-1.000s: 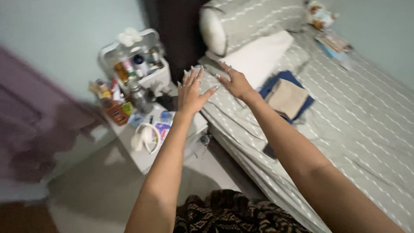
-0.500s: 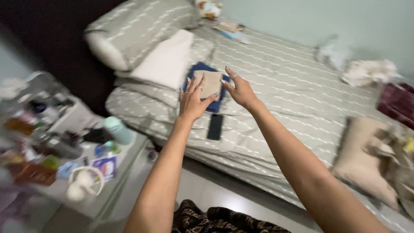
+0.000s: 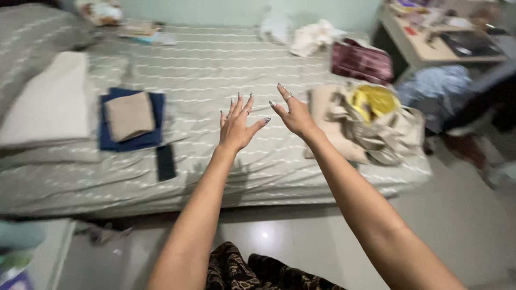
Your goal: The person unzips a beige backpack on the bed and removes items one at a time: a wallet, a light green water bottle placed on the nightstand, a spray bottle, eyeglasses, and a small camera set on the nightstand. They then lift a laptop out of the backpack and place it on the bed.
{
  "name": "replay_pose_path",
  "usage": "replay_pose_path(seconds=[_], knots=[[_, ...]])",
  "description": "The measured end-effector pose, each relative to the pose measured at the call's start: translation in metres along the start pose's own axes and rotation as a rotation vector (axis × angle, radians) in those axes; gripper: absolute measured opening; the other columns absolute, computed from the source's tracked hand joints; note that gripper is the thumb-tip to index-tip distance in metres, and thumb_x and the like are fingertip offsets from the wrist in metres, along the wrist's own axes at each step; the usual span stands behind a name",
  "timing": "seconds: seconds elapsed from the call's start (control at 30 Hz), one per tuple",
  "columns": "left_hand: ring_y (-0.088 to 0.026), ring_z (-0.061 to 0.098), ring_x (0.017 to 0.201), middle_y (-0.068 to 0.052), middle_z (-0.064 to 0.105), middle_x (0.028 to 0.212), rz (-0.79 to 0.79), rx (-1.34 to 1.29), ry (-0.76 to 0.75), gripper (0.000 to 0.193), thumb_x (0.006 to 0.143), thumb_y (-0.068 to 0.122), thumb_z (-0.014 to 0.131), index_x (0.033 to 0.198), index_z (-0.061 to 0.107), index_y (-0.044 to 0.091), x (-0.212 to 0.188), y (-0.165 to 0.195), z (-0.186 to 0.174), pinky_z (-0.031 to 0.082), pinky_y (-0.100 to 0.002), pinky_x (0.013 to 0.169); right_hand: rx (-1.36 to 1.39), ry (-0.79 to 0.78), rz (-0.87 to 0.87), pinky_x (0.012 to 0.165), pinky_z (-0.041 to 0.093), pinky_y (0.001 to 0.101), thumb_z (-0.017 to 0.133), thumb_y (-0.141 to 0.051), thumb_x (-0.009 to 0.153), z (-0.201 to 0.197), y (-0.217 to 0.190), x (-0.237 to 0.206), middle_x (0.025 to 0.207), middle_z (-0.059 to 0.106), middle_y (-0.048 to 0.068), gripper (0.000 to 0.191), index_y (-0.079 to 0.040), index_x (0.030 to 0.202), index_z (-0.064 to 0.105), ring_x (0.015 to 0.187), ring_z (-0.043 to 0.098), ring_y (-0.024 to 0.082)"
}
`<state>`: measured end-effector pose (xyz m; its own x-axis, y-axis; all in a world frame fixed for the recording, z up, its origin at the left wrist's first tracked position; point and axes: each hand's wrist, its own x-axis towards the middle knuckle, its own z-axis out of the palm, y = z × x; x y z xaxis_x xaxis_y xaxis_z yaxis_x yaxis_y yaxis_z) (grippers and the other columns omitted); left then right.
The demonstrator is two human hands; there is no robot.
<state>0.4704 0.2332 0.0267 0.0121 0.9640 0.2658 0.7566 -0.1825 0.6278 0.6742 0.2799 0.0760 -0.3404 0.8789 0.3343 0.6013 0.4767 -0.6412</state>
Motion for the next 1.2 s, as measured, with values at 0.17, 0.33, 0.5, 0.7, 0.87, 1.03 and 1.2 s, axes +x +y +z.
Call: replay_pose_path(seconds=[0.17, 0.33, 0.5, 0.7, 0.87, 1.03, 1.2], knots=[[-0.036, 0.023, 0.155, -0.015, 0.022, 0.17, 0.15, -0.002, -0.13, 0.091, 0.085, 0.07, 0.065, 0.16, 0.034, 0.028, 0.027, 0.086, 0.094, 0.014, -0.063, 0.121, -0.144, 0.111, 0.229, 0.111, 0.042, 0.0441, 0.067, -0.034, 0.097, -0.091, 0.089, -0.054, 0.145, 0.055, 0.026, 0.066, -0.015, 0.155, 0.043, 0.133, 0.054, 0.041], [-0.035, 0.021, 0.156, -0.014, 0.022, 0.169, 0.233, -0.009, -0.267, 0.09, 0.084, 0.07, 0.065, 0.16, 0.034, 0.033, 0.048, 0.153, 0.173, 0.015, -0.063, 0.121, -0.226, 0.25, 0.231, 0.108, 0.045, 0.0451, 0.067, -0.033, 0.098, -0.165, 0.173, -0.109, 0.141, 0.059, 0.028, 0.065, -0.017, 0.157, 0.044, 0.132, 0.056, 0.044], [-0.034, 0.022, 0.156, -0.012, 0.021, 0.17, 0.324, -0.04, -0.303, 0.09, 0.084, 0.069, 0.064, 0.16, 0.033, 0.034, 0.09, 0.208, 0.242, 0.016, -0.065, 0.12, -0.204, 0.264, 0.46, 0.109, 0.045, 0.0419, 0.065, -0.034, 0.097, -0.221, 0.24, -0.134, 0.138, 0.06, 0.026, 0.067, -0.019, 0.158, 0.041, 0.131, 0.057, 0.041], [-0.034, 0.023, 0.156, -0.013, 0.021, 0.171, 0.394, -0.126, -0.358, 0.09, 0.084, 0.067, 0.065, 0.162, 0.032, 0.034, 0.154, 0.266, 0.316, 0.017, -0.064, 0.12, -0.176, 0.371, 0.401, 0.109, 0.044, 0.0414, 0.065, -0.034, 0.099, -0.277, 0.308, -0.128, 0.146, 0.057, 0.023, 0.065, -0.016, 0.156, 0.042, 0.135, 0.055, 0.039], [-0.037, 0.019, 0.156, -0.014, 0.021, 0.17, 0.471, -0.151, -0.432, 0.093, 0.084, 0.067, 0.067, 0.161, 0.031, 0.032, 0.194, 0.323, 0.382, 0.014, -0.064, 0.12, -0.193, 0.428, 0.474, 0.111, 0.042, 0.0423, 0.064, -0.034, 0.1, -0.33, 0.359, -0.137, 0.15, 0.053, 0.023, 0.064, -0.016, 0.157, 0.042, 0.139, 0.049, 0.04], [-0.036, 0.02, 0.157, -0.014, 0.021, 0.171, 0.538, -0.178, -0.539, 0.09, 0.086, 0.067, 0.067, 0.161, 0.032, 0.032, 0.214, 0.386, 0.458, 0.013, -0.065, 0.121, -0.126, 0.52, 0.622, 0.108, 0.045, 0.0405, 0.064, -0.035, 0.097, -0.386, 0.411, -0.17, 0.153, 0.05, 0.02, 0.065, -0.017, 0.156, 0.041, 0.14, 0.049, 0.038], [-0.036, 0.021, 0.156, -0.013, 0.02, 0.171, 0.609, -0.207, -0.587, 0.093, 0.083, 0.067, 0.066, 0.161, 0.031, 0.033, 0.22, 0.469, 0.545, 0.015, -0.063, 0.12, -0.277, 0.579, 0.645, 0.113, 0.039, 0.0423, 0.064, -0.035, 0.1, -0.459, 0.465, -0.216, 0.155, 0.049, 0.021, 0.064, -0.016, 0.156, 0.041, 0.14, 0.047, 0.04]])
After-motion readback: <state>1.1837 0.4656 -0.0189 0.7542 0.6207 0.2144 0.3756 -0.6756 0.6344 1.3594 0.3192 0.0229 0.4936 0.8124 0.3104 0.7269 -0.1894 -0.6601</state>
